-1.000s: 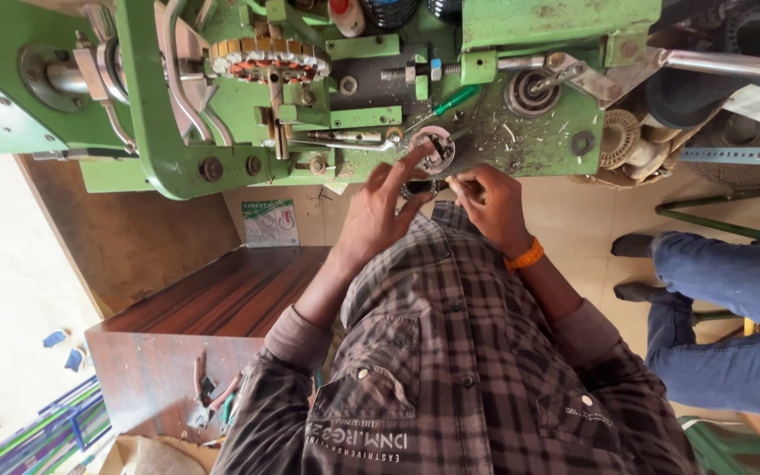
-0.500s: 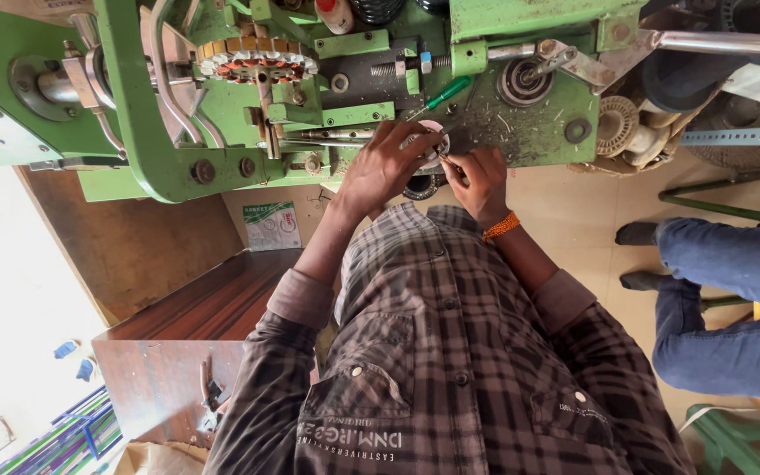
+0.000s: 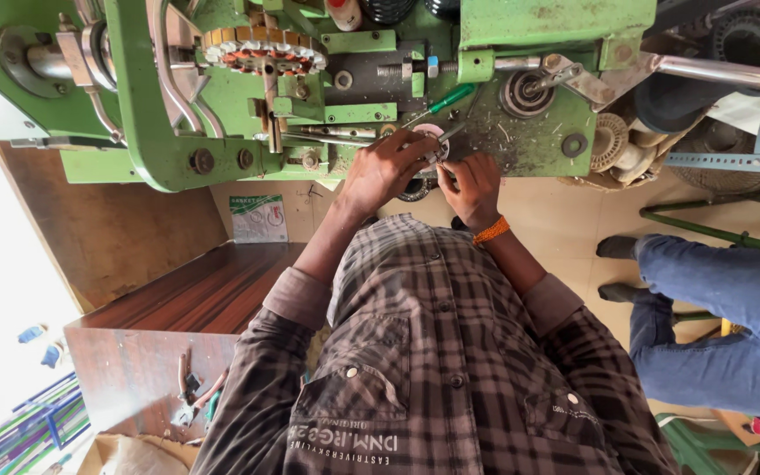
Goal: The person stands at a green machine in a workshop and works on a small metal motor component. They rub the part with a piece of abrasive paper, fit it onto the machine, press and turn it by hand, remove it, and continue hand-fitting the part against the machine.
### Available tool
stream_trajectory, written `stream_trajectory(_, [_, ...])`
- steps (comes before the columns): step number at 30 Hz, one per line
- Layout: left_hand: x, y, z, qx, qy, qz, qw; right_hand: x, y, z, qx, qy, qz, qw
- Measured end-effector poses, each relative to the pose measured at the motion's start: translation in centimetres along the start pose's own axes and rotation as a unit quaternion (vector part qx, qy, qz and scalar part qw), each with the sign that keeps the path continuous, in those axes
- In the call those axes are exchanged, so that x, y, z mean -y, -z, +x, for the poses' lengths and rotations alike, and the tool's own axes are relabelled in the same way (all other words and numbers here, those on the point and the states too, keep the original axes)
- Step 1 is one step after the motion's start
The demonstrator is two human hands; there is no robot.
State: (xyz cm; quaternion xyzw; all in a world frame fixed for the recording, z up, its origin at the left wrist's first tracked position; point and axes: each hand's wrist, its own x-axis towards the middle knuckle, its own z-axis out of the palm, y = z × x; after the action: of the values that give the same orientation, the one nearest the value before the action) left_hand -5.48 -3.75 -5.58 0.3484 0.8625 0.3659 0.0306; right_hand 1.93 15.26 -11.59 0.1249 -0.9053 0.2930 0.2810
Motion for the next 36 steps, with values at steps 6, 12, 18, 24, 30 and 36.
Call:
stream_trajectory(6, [0.1, 0.7, 0.2, 0.016, -0.004, -0.009, 1.0, 0.3, 0.0, 0.3, 0.015, -0.001, -0.033, 0.999])
stream_trajectory(12, [-0.2, 1.1, 0.5, 0.031, 0.002, -0.018, 0.999, 1.5, -0.4, 0.3, 0.043, -0.11, -0.01, 0.993])
stream_trajectory(18, [-0.4, 1.0, 0.7, 0.035, 0.018, -0.022, 0.999, 1.7, -0.5, -0.1, 0.041, -0.119, -0.035, 0.991])
stream_trajectory(24, [0.0, 0.9, 0.6, 0.031, 0.014, -0.03, 0.999, 1.7, -0.7, -0.5, 0.055, -0.124, -0.015, 0.991])
stream_trajectory(30, [0.9, 0.7, 0.5, 0.03, -0.005, -0.037, 0.999, 0.8, 0.6, -0.9, 0.124, -0.167, 0.082, 0.975])
stream_trajectory(36, [1.4, 0.4, 0.4, 0.032, -0.013, -0.04, 0.999, 0.5, 0.5, -1.6, 0.114, -0.17, 0.084, 0.975])
